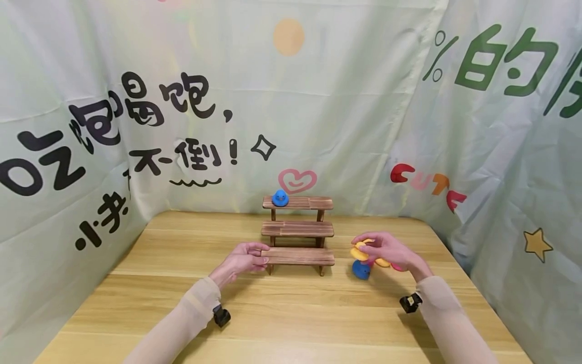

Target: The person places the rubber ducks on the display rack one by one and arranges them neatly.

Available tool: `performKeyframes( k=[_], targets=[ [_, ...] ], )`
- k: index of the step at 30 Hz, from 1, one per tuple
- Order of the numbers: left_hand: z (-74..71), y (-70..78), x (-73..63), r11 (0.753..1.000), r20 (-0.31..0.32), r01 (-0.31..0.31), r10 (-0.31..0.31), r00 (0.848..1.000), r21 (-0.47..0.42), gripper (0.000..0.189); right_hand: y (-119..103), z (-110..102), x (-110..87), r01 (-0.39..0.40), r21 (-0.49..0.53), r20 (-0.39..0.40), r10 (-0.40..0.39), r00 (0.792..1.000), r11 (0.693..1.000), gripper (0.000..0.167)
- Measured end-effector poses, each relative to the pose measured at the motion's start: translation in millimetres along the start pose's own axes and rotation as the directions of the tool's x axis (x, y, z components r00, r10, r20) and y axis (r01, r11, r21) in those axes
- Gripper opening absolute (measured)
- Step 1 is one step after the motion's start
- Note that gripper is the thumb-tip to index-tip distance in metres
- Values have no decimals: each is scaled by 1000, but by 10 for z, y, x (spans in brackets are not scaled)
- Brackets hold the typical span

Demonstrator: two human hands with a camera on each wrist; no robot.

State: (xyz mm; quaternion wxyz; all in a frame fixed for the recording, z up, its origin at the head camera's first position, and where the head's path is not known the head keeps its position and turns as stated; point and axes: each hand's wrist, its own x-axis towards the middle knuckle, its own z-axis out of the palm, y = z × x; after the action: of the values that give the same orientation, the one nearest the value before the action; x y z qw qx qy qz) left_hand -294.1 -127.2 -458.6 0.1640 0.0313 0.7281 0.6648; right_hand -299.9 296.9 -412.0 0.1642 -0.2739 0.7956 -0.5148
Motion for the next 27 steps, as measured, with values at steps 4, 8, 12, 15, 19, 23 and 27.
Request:
performKeyframes(
  k=[4,8,12,15,19,23,27],
  targets=[
    [-13,-6,4,1000,11,-6,5,1000,1,40,-41,30,24,-23,46,-44,25,999,999,38],
    [-7,9,-6,1000,6,-6,6,1000,3,39,-100,54,37,-32,19,-116,34,993,999,35],
    [-4,1,-4,1000,7,-6,6,1000,8,39,-143,90,58,-27,-62,-186,15,982,998,30],
    [-10,-8,1,1000,18,-10,9,1000,13,39,-175,118,86,-31,-94,-217,10,976,995,29],
    [-4,0,-2,1000,12,-12,12,1000,11,38,-215,145,134,-31,-119,-241,1,970,992,34],
    [-2,7,-3,1000,14,-14,14,1000,12,37,-241,165,180,-28,-103,-256,1,967,994,36],
    [-9,4,3,1000,24,-15,15,1000,9,37,-255,183,224,-14,-84,-271,-10,962,996,41]
  ],
)
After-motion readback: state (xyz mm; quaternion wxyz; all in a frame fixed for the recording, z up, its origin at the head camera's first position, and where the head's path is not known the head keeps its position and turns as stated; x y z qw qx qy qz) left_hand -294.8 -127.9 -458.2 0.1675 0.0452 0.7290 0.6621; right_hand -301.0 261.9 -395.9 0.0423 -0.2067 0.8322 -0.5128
